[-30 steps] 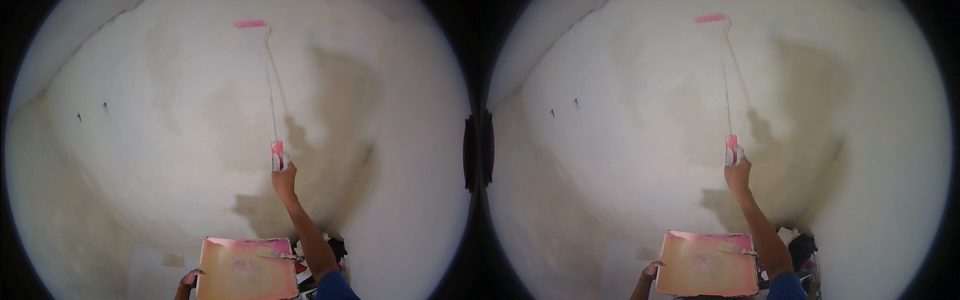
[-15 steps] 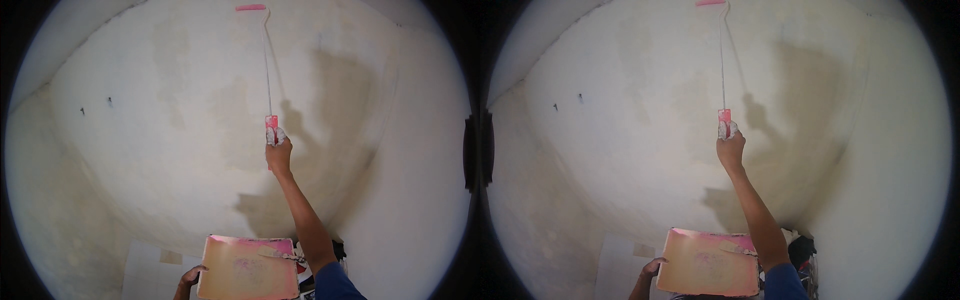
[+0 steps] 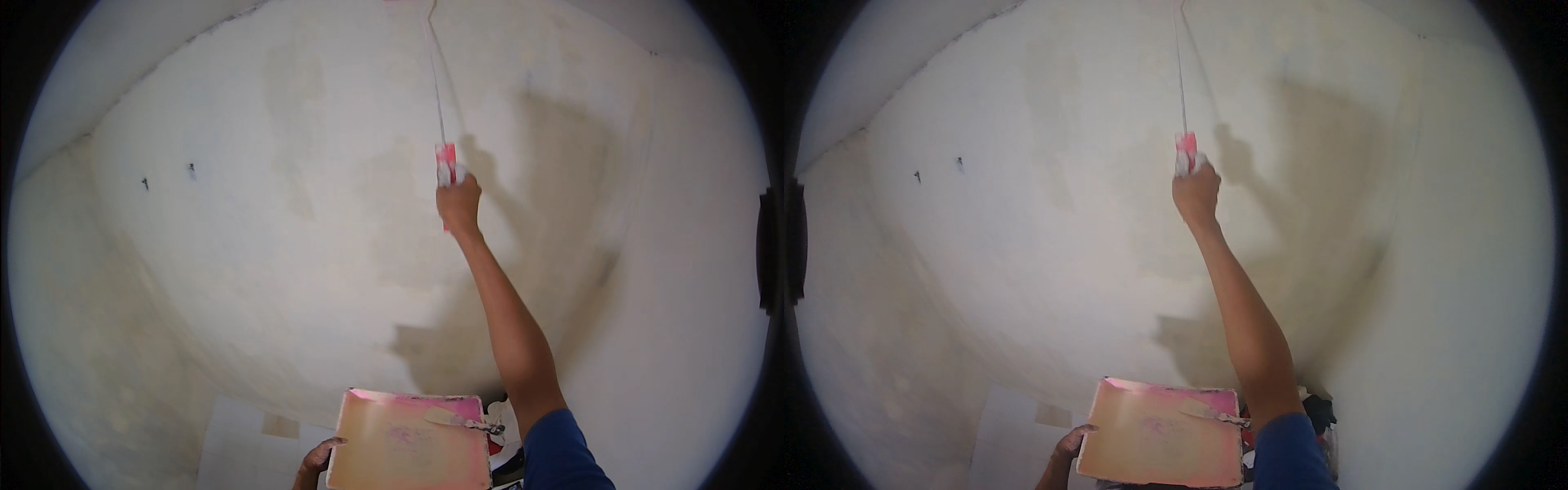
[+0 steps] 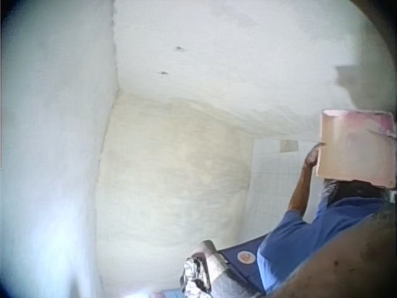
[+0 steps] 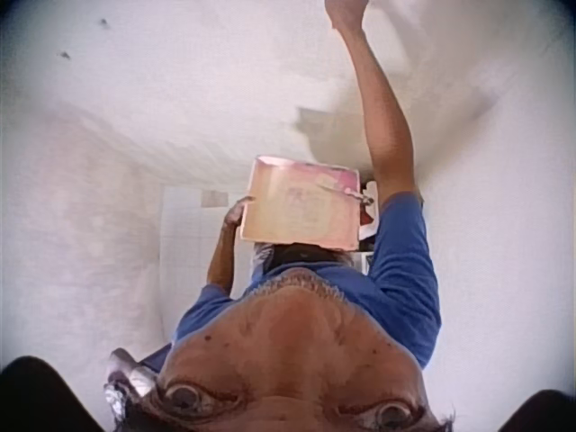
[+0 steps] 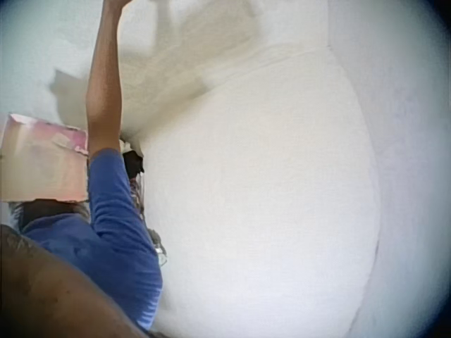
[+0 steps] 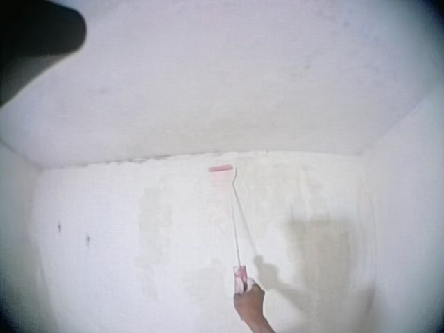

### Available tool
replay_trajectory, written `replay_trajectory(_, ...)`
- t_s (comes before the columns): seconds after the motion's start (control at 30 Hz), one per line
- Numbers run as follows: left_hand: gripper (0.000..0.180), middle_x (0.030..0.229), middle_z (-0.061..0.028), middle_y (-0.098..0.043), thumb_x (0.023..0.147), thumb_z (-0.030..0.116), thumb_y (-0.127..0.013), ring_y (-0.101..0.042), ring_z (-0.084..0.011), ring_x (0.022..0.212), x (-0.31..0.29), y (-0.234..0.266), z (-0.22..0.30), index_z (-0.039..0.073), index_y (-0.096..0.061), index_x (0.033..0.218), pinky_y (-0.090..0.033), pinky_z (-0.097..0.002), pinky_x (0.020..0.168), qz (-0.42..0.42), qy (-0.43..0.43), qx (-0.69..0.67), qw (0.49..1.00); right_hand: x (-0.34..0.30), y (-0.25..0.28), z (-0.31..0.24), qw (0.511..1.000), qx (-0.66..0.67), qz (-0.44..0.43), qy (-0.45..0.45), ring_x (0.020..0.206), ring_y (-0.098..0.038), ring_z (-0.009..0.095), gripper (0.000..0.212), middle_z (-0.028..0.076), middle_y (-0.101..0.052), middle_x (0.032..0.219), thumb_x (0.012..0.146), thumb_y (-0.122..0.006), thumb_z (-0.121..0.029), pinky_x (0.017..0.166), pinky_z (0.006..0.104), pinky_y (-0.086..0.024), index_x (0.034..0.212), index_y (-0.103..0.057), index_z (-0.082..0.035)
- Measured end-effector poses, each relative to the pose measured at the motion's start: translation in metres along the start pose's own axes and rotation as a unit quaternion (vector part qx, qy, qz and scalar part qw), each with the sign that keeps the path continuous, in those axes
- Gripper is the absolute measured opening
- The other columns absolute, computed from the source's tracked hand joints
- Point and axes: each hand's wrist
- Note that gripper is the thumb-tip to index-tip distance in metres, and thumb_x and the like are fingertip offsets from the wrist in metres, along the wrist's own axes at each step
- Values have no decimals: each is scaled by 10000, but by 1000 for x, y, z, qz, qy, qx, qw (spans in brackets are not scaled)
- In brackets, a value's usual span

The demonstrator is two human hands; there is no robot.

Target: The person paints a wall with pink paint using a roller, frequently reloading it from a paint tray.

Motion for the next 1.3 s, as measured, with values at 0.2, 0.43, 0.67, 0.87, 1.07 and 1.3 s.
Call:
replay_trajectory(0.2, 339, 960, -76, -613, 800, 238, -550, -588, -179, 853, -15, -6, -9, -4, -562, 1037, -457, -314, 790, -122, -276, -12, 953, -44, -33, -11, 1000, 8, -26, -10, 732, -569, 421, 203, 243, -577, 714, 839, -515, -190, 608, 460, -443, 809, -518, 10)
replay_trajectory(0.43, 323, 1022, -64, -597, 833, 219, -527, -550, -165, 957, -7, -4, -2, -1, -554, 1068, -417, -295, 851, -16, -24, -52, 998, -217, -7, 74, 993, 37, -70, -87, 678, -602, 375, 184, 232, -582, 690, 846, -519, -121, 567, 401, -456, 1004, -527, -28)
replay_trajectory(0.67, 287, 993, -51, -603, 819, 218, -549, -553, -157, 944, -6, 10, -8, 16, -578, 1021, -416, -296, 847, -30, -47, -49, 997, -170, -14, 48, 996, 42, -68, -39, 567, -586, 307, 171, 187, -563, 621, 851, -531, -142, 512, 369, -438, 961, -537, -11)
replay_trajectory(0.87, 347, 956, -88, -618, 797, 242, -543, -590, -188, 880, -8, -11, 1, -9, -561, 1036, -455, -317, 816, 6, -25, -47, 999, -39, -55, 4, 999, 4, -29, 29, 692, -578, 402, 190, 225, -582, 694, 848, -520, -187, 589, 444, -448, 845, -530, 2)
replay_trajectory(1.07, 354, 929, -105, -619, 791, 265, -539, -596, -193, 840, -22, -26, 18, -5, -570, 1018, -464, -320, 784, 1, -12, -32, 999, -91, -66, 2, 997, 42, -60, 1, 693, -561, 417, 194, 229, -571, 691, 845, -512, -186, 597, 450, -439, 818, -519, 6)
replay_trajectory(1.3, 299, 1014, -66, -588, 825, 219, -527, -536, -170, 963, -13, -18, 4, -1, -574, 1023, -395, -299, 870, 7, 12, -60, 998, -231, 35, 73, 943, 155, -197, -218, 602, -450, 93, 137, 29, -524, 661, 839, -559, -136, 555, 264, -401, 885, -554, -7)
Point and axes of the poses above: each hand's wrist, its own x-axis towards the middle knuckle, its own y-axis out of the back of the hand, z = x × y
